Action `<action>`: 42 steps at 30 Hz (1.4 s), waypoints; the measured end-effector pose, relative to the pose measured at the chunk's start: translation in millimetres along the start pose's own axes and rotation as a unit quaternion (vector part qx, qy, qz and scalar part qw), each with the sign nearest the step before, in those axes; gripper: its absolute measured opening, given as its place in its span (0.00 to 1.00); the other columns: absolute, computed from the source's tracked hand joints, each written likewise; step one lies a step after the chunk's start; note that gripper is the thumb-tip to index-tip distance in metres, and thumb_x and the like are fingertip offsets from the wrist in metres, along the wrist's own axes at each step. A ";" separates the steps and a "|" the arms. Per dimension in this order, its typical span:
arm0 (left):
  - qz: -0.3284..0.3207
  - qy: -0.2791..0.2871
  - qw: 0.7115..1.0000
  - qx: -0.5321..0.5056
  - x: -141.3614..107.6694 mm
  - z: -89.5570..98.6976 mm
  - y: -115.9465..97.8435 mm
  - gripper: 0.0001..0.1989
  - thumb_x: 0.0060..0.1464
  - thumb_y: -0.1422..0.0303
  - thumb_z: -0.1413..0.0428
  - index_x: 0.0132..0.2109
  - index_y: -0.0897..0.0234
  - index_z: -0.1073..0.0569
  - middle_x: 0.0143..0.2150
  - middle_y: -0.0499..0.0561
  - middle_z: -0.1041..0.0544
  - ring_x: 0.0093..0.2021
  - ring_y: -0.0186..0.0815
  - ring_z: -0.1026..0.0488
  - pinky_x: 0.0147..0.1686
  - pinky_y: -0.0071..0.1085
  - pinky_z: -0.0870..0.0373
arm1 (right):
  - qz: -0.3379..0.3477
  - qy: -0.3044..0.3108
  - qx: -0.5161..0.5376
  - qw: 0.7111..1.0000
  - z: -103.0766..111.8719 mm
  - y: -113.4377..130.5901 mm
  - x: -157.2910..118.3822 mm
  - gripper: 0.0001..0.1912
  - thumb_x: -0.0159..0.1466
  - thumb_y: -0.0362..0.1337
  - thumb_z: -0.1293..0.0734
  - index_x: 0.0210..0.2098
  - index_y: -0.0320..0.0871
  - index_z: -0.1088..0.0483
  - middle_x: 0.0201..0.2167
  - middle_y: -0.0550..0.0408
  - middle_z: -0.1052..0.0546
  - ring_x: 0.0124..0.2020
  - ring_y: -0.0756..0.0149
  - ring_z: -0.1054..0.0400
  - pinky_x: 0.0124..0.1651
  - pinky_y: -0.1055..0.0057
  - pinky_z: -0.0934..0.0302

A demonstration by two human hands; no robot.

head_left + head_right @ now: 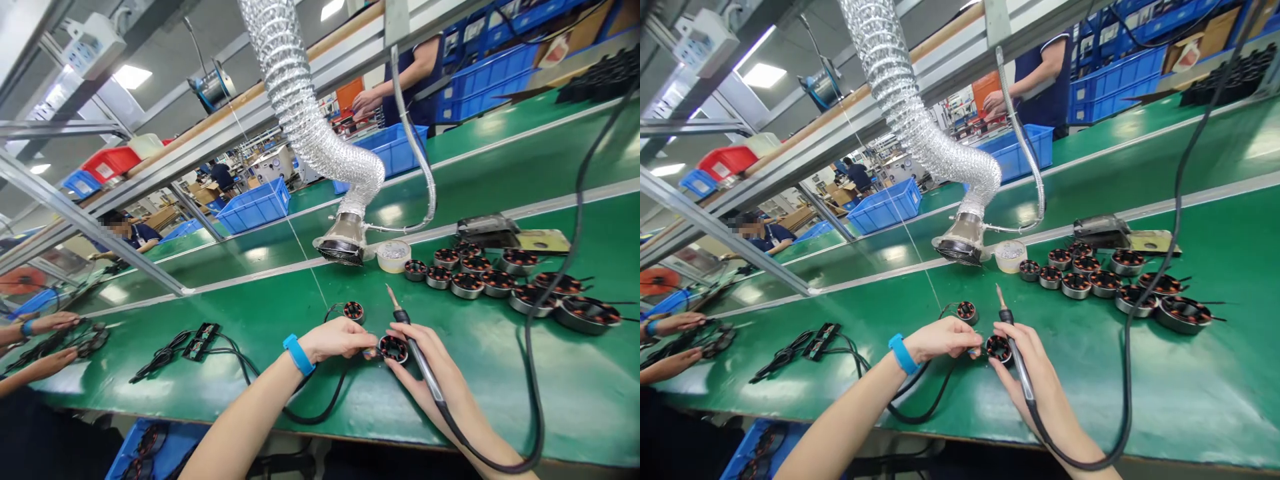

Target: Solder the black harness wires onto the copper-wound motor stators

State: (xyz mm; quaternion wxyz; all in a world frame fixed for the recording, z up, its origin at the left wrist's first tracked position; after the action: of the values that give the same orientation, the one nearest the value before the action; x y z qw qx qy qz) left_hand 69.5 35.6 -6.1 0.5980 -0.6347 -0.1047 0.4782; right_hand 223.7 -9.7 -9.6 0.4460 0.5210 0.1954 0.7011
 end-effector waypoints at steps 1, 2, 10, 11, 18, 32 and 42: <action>-0.009 -0.008 0.999 0.032 2.2 -1.7 -3.2 0.23 0.48 0.49 0.38 0.30 0.69 0.24 0.27 0.48 0.25 0.25 0.27 0.37 0.26 0.27 0.47 | 0.005 -0.001 -0.003 1.000 -0.1 -0.2 0.5 0.22 0.67 0.37 0.34 0.59 0.50 0.38 0.51 0.50 0.32 0.50 0.60 0.30 0.54 0.62 0.32; -0.012 -0.018 0.998 0.057 5.0 -3.4 -5.4 0.21 0.48 0.51 0.37 0.29 0.69 0.24 0.26 0.47 0.26 0.27 0.28 0.35 0.28 0.28 0.44 | 0.009 -0.003 -0.006 1.000 0.0 -0.1 1.1 0.21 0.67 0.38 0.34 0.58 0.50 0.38 0.51 0.50 0.32 0.50 0.59 0.30 0.54 0.62 0.32; 0.056 -0.046 0.989 -0.130 12.3 -6.5 14.1 0.13 0.42 0.62 0.34 0.27 0.68 0.25 0.23 0.45 0.28 0.22 0.25 0.39 0.23 0.27 0.51 | 0.029 -0.017 -0.025 0.999 0.7 2.4 4.8 0.19 0.67 0.41 0.34 0.56 0.49 0.36 0.48 0.49 0.29 0.48 0.57 0.29 0.52 0.60 0.32; 0.055 -0.040 0.985 -0.159 10.8 -6.9 16.5 0.15 0.39 0.61 0.32 0.28 0.68 0.24 0.23 0.45 0.28 0.22 0.24 0.40 0.22 0.27 0.51 | 0.030 -0.016 -0.024 0.999 0.6 2.7 4.7 0.19 0.67 0.41 0.34 0.56 0.49 0.36 0.48 0.49 0.29 0.48 0.57 0.29 0.52 0.60 0.32; 0.060 -0.013 0.968 -0.244 8.4 -10.3 25.1 0.23 0.27 0.60 0.26 0.29 0.71 0.23 0.25 0.47 0.28 0.22 0.24 0.38 0.21 0.26 0.47 | 0.026 -0.001 -0.024 0.999 -0.1 7.2 5.4 0.19 0.67 0.40 0.34 0.57 0.49 0.36 0.48 0.48 0.29 0.48 0.56 0.29 0.51 0.59 0.31; 0.088 -0.024 0.967 -0.237 -5.8 -8.9 24.3 0.22 0.27 0.62 0.26 0.25 0.69 0.28 0.19 0.42 0.33 0.19 0.22 0.41 0.20 0.23 0.44 | 0.013 0.016 -0.013 1.000 -3.2 7.1 1.0 0.21 0.66 0.36 0.33 0.58 0.48 0.38 0.51 0.47 0.31 0.50 0.57 0.30 0.53 0.59 0.31; 0.076 -0.022 0.972 -0.219 -7.7 -5.9 20.4 0.10 0.38 0.68 0.35 0.29 0.69 0.25 0.18 0.41 0.37 0.17 0.20 0.52 0.19 0.24 0.51 | 0.005 0.021 -0.008 1.000 -2.0 10.3 1.0 0.22 0.66 0.34 0.34 0.58 0.49 0.38 0.51 0.48 0.32 0.50 0.57 0.29 0.53 0.59 0.30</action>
State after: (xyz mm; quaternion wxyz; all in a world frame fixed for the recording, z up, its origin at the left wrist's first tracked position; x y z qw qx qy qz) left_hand 60.9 20.9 -20.9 0.4037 -0.7458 -0.1716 0.5014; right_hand 217.4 -13.9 -2.2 0.4424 0.5033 0.1971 0.7156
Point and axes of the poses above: each hand's wrist, its own x-axis towards the middle knuckle, its own z-axis out of the back of the hand, y = z × x, the point moved 7 cm from there along x, towards the middle knuckle
